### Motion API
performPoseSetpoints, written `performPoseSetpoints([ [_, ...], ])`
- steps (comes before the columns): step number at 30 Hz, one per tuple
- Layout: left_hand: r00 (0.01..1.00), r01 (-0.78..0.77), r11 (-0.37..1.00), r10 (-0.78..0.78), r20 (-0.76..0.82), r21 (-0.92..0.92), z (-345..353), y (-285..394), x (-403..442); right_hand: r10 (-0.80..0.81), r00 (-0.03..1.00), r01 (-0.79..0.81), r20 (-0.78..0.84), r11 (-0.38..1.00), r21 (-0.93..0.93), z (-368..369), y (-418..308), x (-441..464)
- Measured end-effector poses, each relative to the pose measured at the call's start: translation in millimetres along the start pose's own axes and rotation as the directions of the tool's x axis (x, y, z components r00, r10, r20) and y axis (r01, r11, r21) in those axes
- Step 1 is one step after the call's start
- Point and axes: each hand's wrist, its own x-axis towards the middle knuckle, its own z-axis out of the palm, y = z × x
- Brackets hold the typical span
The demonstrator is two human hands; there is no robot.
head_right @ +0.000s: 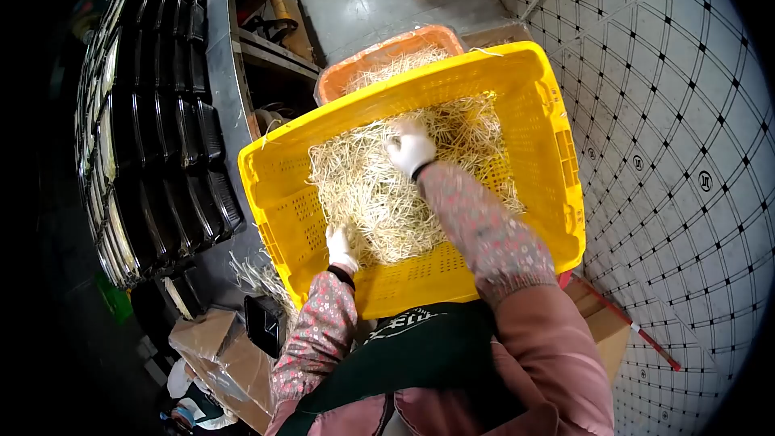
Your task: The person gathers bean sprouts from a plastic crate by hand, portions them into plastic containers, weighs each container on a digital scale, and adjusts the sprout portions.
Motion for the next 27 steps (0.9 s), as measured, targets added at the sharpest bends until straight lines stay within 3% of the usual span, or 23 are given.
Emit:
performPoseSetpoints([
  [1,0.972,0.213,0.977,-0.213,-0.095,-0.018,10,19,-15,0.112,0.994,-0.102,0.011,0.934,-0.342,11,11,19],
  [2,0.970,0.243,0.970,-0.243,-0.016,-0.009,17,20,-10,0.202,0.978,-0.171,0.058,0.925,-0.341,15,-1,19],
  [3,0.976,0.217,0.975,-0.216,-0.032,0.047,26,13,-13,0.295,0.949,-0.244,0.106,0.907,-0.343,22,-14,17],
  [4,0.989,0.145,0.987,-0.145,-0.007,0.074,21,-7,-3,0.272,0.924,-0.160,0.268,0.914,-0.373,28,-37,4],
  [5,0.997,0.066,0.994,-0.069,0.026,0.090,20,-24,9,0.240,0.876,-0.065,0.419,0.919,-0.390,32,-59,-14],
  [6,0.994,0.064,0.998,-0.066,0.084,0.022,20,-31,-2,0.108,0.856,0.118,0.505,0.911,-0.395,49,-65,-44],
  [7,0.966,0.184,0.983,-0.180,0.185,-0.003,20,-12,-28,-0.016,0.808,0.294,0.589,0.877,-0.379,64,-66,-74],
  [9,0.953,0.231,0.971,-0.238,0.189,0.058,-2,16,-72,-0.084,0.656,0.315,0.750,0.933,-0.172,44,-71,-106],
  [11,0.913,0.328,0.928,-0.360,0.190,0.179,-33,30,-95,-0.318,0.648,0.486,0.692,0.872,-0.053,16,-54,-115],
  [12,0.966,0.078,0.956,-0.143,0.217,0.283,-51,23,-81,-0.447,0.648,0.626,0.617,0.773,-0.097,-2,-44,-103],
  [13,0.960,-0.148,0.878,0.018,0.279,0.455,-61,28,-62,-0.382,0.642,0.471,0.665,0.881,0.051,-21,-45,-73],
  [14,0.932,-0.210,0.887,0.055,0.359,0.411,-56,45,-52,-0.239,0.785,0.162,0.571,0.970,0.182,-40,-34,-58],
  [15,0.893,-0.328,0.861,0.148,0.426,0.389,-45,57,-33,-0.152,0.945,0.083,0.291,0.968,0.237,-35,-6,-48],
  [16,0.805,-0.593,0.475,0.356,0.475,0.650,-34,61,4,0.086,0.976,-0.100,0.201,0.993,0.063,-48,5,-30],
  [17,0.713,-0.688,0.370,0.507,0.484,0.625,-11,70,22,0.214,0.965,-0.213,0.149,0.977,-0.022,-58,25,-11],
  [18,0.670,-0.709,0.308,0.574,0.470,0.634,8,72,47,0.165,0.983,-0.171,-0.076,0.982,-0.079,-45,75,-3],
  [19,0.683,-0.690,0.310,0.578,0.447,0.654,28,77,64,0.317,0.938,-0.341,-0.140,0.916,-0.209,-42,95,-4],
  [21,0.719,-0.589,0.225,0.585,0.376,0.776,52,62,103,0.531,0.843,-0.532,-0.086,0.797,-0.286,-17,107,-20],
  [23,0.782,-0.543,0.106,0.425,0.456,0.833,65,60,61,0.425,0.902,-0.394,0.076,0.881,-0.262,1,61,-57],
  [24,0.650,-0.688,-0.013,0.434,0.624,0.726,51,43,57,0.279,0.937,-0.267,0.208,0.960,-0.085,14,45,-84],
  [25,0.565,-0.780,-0.037,0.390,0.727,0.625,39,32,42,0.131,0.966,-0.119,0.225,0.991,-0.066,30,24,-115],
  [26,0.546,-0.797,-0.068,0.345,0.764,0.600,23,23,19,0.014,0.892,-0.050,0.452,0.997,0.067,36,9,-138],
  [27,0.402,-0.900,-0.026,0.336,0.852,0.435,-3,16,6,0.007,0.810,0.031,0.586,0.998,-0.055,29,-25,-158],
])
